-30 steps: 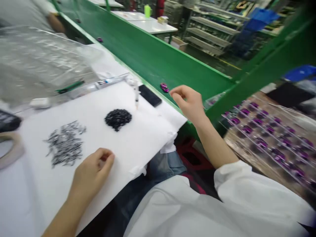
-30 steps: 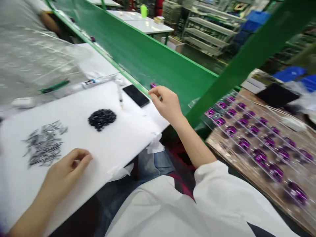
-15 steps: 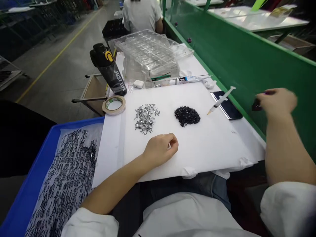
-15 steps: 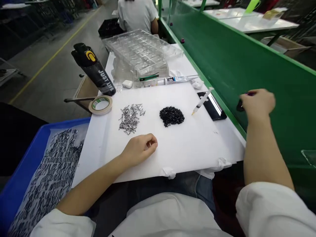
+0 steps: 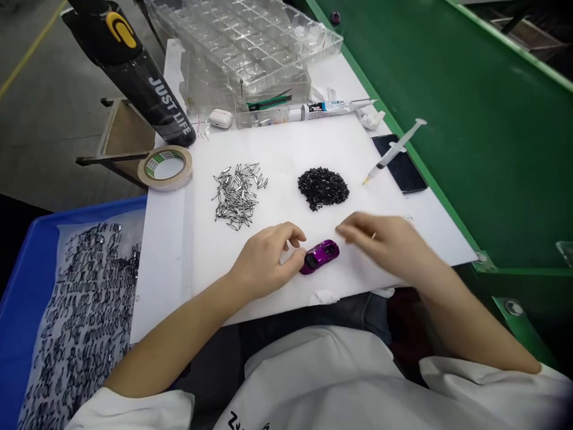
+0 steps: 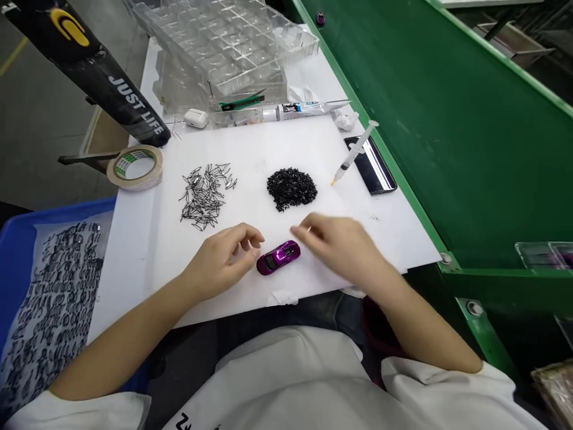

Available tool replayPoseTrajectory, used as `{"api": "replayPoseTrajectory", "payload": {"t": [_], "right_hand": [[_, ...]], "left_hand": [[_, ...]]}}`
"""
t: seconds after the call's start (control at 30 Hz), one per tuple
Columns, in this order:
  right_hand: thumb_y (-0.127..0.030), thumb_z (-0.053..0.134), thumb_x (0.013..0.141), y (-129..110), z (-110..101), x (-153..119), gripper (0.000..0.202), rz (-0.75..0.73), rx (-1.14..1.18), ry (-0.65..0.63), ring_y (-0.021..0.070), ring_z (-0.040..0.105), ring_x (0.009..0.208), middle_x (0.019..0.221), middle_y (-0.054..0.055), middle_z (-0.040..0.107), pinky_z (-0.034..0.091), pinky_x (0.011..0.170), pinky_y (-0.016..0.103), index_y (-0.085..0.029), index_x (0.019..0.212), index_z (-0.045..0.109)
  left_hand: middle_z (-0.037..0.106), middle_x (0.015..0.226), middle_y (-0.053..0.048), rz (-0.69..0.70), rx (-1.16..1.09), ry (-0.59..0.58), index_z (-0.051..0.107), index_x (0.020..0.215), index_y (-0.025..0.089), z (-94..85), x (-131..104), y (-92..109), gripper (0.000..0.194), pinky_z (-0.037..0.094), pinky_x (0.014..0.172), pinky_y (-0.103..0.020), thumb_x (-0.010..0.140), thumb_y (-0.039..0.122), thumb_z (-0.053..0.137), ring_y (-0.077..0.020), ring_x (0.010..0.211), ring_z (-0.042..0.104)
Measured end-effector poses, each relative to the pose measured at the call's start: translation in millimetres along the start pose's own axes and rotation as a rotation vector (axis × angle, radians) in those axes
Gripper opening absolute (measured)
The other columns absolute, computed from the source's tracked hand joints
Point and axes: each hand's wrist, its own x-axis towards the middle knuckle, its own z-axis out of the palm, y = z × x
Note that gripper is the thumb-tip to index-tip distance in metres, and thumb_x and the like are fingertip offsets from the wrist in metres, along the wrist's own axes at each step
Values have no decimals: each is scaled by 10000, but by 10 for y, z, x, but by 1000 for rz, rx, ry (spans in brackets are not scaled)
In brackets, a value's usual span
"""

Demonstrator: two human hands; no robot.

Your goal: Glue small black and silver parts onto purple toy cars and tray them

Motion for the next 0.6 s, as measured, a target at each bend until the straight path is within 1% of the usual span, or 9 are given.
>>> {"api": "replayPoseTrajectory", "payload": {"t": [0.1, 0.17, 0.23, 0.27, 0.33, 0.37, 0.47, 0.53, 0.6], "right_hand": [[-317, 527, 802, 215, -283, 208, 180, -85, 117, 604, 175, 599, 833, 934, 59, 652, 460, 716, 313, -204, 891, 635], [-195, 539, 776, 360, -421, 417, 397, -29, 347, 767, 159, 561, 1012, 1221, 101, 533, 466, 809, 290, -191, 1172, 510], [-200, 540, 789, 472, -483, 629, 490, 137, 616, 568, 162, 574, 1005, 1281, 146, 478, 483, 819, 309, -170, 1258, 400], [-242, 539, 808, 511, -491, 717, 399, 220, 700, 415, 167, 597, 941, 1208, 153, 530, 492, 811, 330, -152, 1188, 455], [-350, 519, 836, 540, -479, 824, 227, 310, 724, 223, 176, 617, 835, 968, 118, 620, 494, 804, 370, -138, 888, 580], [-407, 503, 841, 526, -466, 839, 286, 311, 710, 200, 184, 615, 840, 890, 97, 624, 494, 803, 379, -148, 748, 580], [-479, 467, 837, 343, -409, 738, 407, 169, 823, 330, 206, 598, 926, 854, 68, 629, 511, 759, 371, -183, 569, 546], [-398, 522, 824, 111, -345, 584, 322, -99, 930, 466, 197, 615, 848, 770, 61, 636, 513, 787, 383, -191, 592, 605], [-237, 581, 805, -157, -263, 414, 121, -359, 999, 483, 148, 600, 662, 618, 11, 586, 519, 795, 356, -189, 741, 671]], "left_hand": [[615, 933, -15, 103, 77, -38, 518, 977, 190, 37, -6, -3, 247, 445, 755, -317, 761, 294, 575, -177, 842, 554], [607, 970, -30, 169, 116, -72, 508, 1013, 179, 64, -10, -14, 337, 448, 783, -336, 726, 307, 630, -191, 868, 546], [599, 1006, -36, 215, 156, -97, 504, 1036, 179, 91, -14, -29, 371, 444, 810, -354, 716, 292, 655, -202, 893, 535], [598, 1015, -38, 228, 174, -100, 505, 1041, 181, 104, -16, -36, 361, 442, 818, -360, 722, 268, 650, -204, 899, 531], [605, 1003, -37, 234, 200, -92, 513, 1036, 182, 124, -18, -48, 316, 444, 805, -354, 740, 210, 619, -201, 888, 529], [611, 987, -36, 236, 205, -81, 518, 1031, 181, 131, -18, -52, 296, 446, 792, -346, 747, 188, 600, -196, 871, 531], [633, 930, -23, 244, 206, -2, 538, 1009, 175, 139, -12, -62, 255, 451, 748, -316, 755, 171, 559, -178, 819, 539], [649, 879, -10, 239, 205, 68, 552, 985, 168, 137, -9, -68, 225, 452, 703, -298, 761, 194, 551, -169, 780, 542], [660, 833, -1, 225, 215, 117, 566, 962, 163, 133, -7, -73, 197, 449, 660, -285, 776, 224, 545, -164, 750, 545]]}}
